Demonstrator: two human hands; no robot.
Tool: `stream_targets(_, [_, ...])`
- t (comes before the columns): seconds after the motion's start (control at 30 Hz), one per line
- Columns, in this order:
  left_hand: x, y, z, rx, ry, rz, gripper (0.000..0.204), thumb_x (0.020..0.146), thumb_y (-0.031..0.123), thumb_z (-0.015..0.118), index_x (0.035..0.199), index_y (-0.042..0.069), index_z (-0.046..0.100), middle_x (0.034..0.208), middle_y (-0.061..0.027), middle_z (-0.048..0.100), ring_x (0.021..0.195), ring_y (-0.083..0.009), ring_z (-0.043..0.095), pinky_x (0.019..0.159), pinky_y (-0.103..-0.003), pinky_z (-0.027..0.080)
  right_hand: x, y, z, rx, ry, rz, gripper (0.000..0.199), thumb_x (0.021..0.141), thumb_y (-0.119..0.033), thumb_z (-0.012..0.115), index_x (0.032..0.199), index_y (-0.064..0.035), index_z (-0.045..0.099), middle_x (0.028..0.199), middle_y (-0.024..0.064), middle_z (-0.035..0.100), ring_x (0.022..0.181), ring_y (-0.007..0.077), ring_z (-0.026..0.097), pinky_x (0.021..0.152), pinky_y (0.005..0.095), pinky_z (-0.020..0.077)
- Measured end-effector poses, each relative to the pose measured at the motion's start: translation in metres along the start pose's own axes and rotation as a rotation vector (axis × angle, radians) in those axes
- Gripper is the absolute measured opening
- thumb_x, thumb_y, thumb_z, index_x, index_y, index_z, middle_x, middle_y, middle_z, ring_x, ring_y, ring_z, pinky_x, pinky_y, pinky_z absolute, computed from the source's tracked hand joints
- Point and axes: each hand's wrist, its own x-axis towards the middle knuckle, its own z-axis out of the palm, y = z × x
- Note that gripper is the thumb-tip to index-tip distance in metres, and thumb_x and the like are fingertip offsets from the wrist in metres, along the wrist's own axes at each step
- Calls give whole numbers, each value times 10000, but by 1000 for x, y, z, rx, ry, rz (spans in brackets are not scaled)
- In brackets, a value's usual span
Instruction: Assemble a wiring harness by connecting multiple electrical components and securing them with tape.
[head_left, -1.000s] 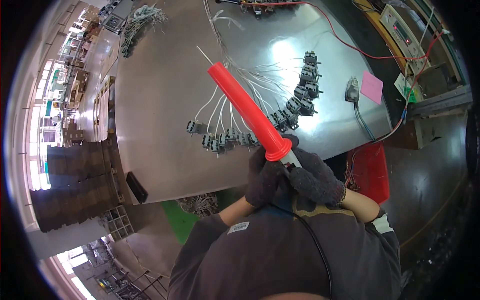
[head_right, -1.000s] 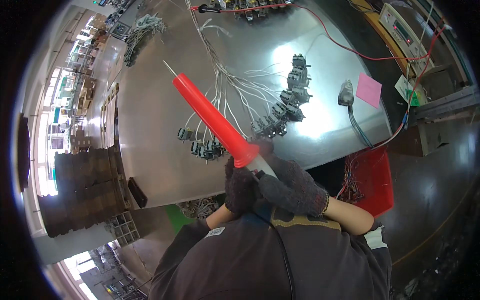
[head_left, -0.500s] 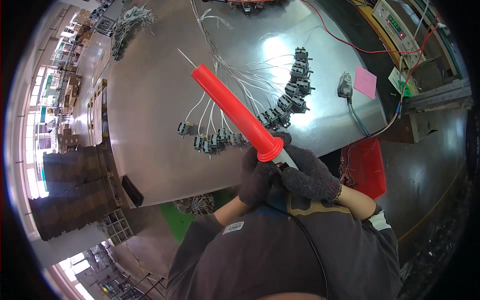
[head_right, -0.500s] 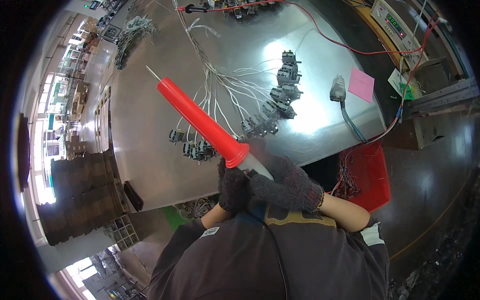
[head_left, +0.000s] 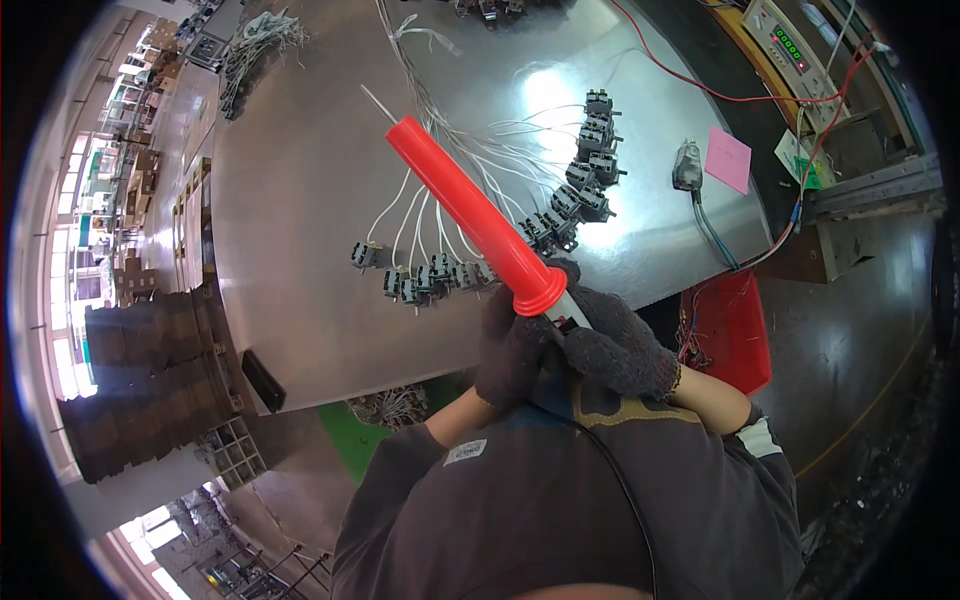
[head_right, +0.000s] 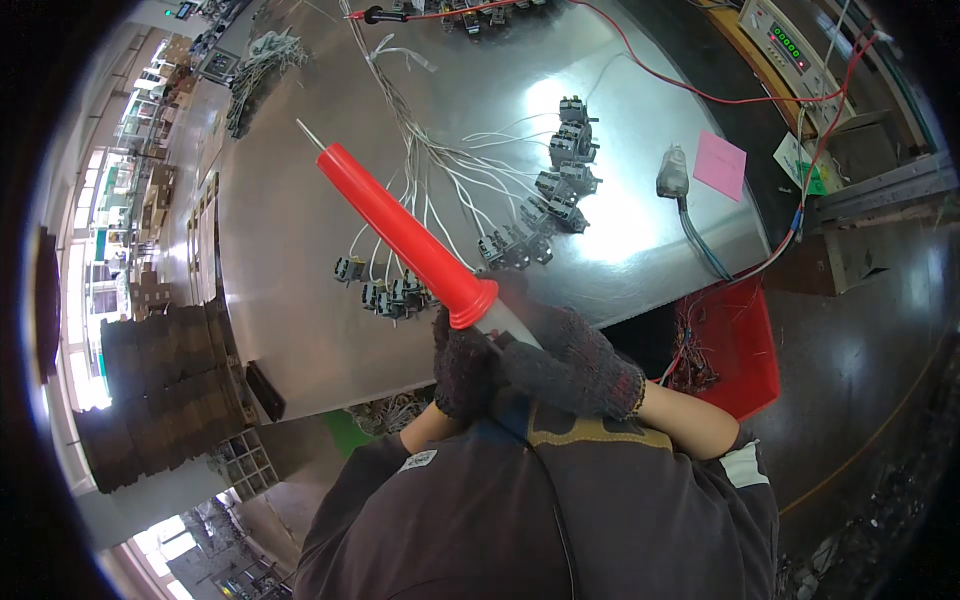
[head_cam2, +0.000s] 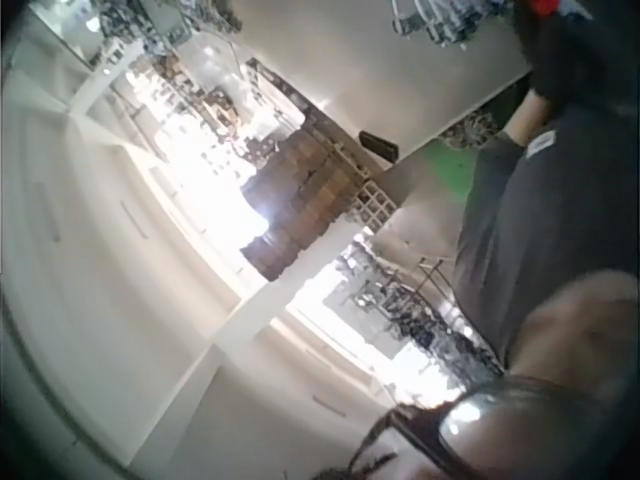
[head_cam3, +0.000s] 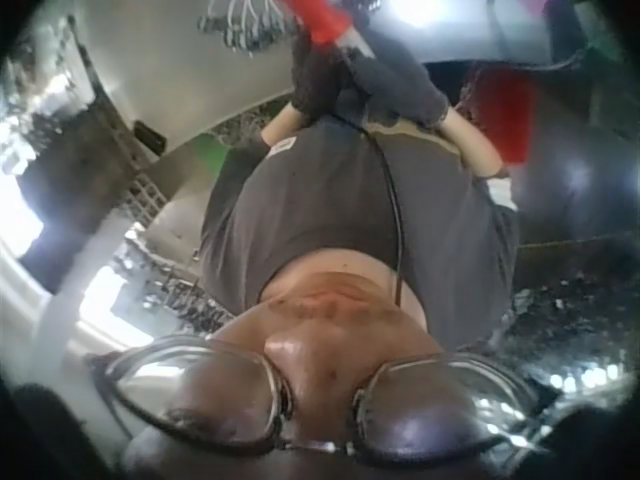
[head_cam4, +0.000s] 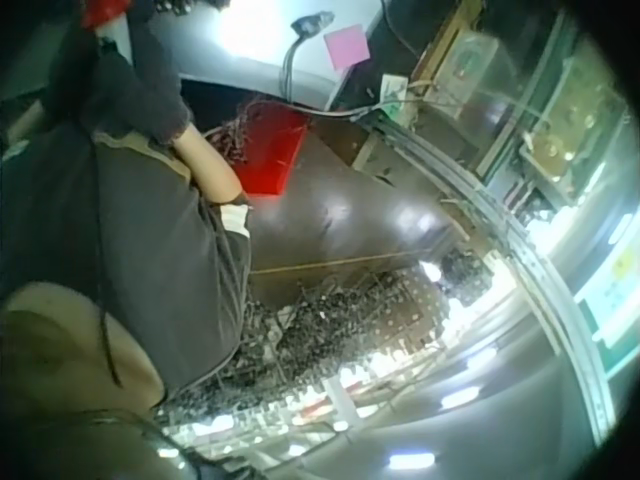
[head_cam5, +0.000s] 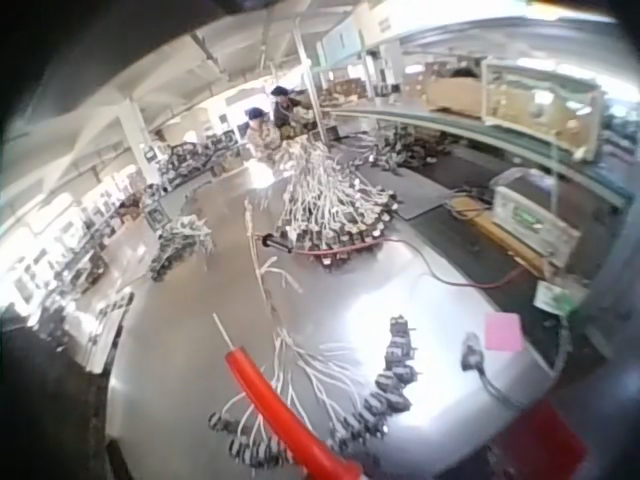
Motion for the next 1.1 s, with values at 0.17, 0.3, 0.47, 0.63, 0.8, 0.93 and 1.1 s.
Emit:
stream_targets(0.17, [3, 8, 3, 53, -17, 56, 537, 1032, 365, 614, 1416, 1, 520, 1342, -124, 636, 1193, -213, 611, 1003, -376, 498, 2, -4, -5, -155, -27, -50, 633, 916, -571, 617, 1174, 6, 618, 820, 82, 650, 716, 170, 595, 654, 367, 492])
stream_targets(0.3, [-3, 5, 2, 7, 23, 16, 539, 1025, 356, 623, 1415, -1, 518, 1341, -129, 637, 1194, -216, 613, 998, -375, 502, 0, 1, -4, -228, -26, -163, 618, 920, -560, 621, 1166, 7, 624, 817, 89, 645, 716, 202, 598, 664, 384, 488])
stream_targets(0.47, [-7, 0, -1, 50, 3, -20, 524, 1029, 351, 624, 1414, 12, 514, 1340, -128, 636, 1188, -210, 617, 990, -369, 511, -1, -5, 2, -133, -26, -111, 630, 925, -526, 628, 1253, 12, 619, 878, 122, 668, 757, 234, 616, 715, 401, 496])
stream_targets(0.63, [-15, -10, 0, -18, 57, 3, 490, 1032, 321, 630, 1405, 23, 521, 1317, -111, 640, 1176, -207, 628, 1001, -378, 519, -2, -8, -2, -273, -66, -23, 651, 926, -493, 637, 1329, 16, 601, 980, 154, 695, 835, 258, 638, 782, 409, 504])
stream_targets(0.8, [-15, -13, -2, -31, 86, 18, 532, 1026, 373, 636, 1406, 20, 518, 1312, -114, 638, 1180, -208, 625, 1005, -383, 517, -4, -7, -2, -195, -123, -122, 666, 903, -500, 648, 1306, 29, 600, 983, 166, 693, 848, 271, 652, 789, 407, 507])
stream_targets(0.93, [-15, -14, -2, -20, 91, 32, 604, 1010, 454, 639, 1403, 12, 518, 1324, -122, 631, 1189, -219, 620, 1010, -395, 516, -2, 10, 1, -255, -26, -197, 667, 891, -529, 644, 1270, 20, 614, 937, 146, 689, 805, 257, 646, 752, 407, 501])
stream_targets(1.1, [-11, 0, -3, -33, -11, 19, 644, 1000, 479, 643, 1414, 6, 503, 1351, -128, 619, 1206, -226, 613, 1024, -405, 507, -3, 2, 1, -252, -42, -169, 629, 879, -552, 647, 1167, 7, 651, 852, 121, 683, 718, 223, 616, 664, 404, 483])
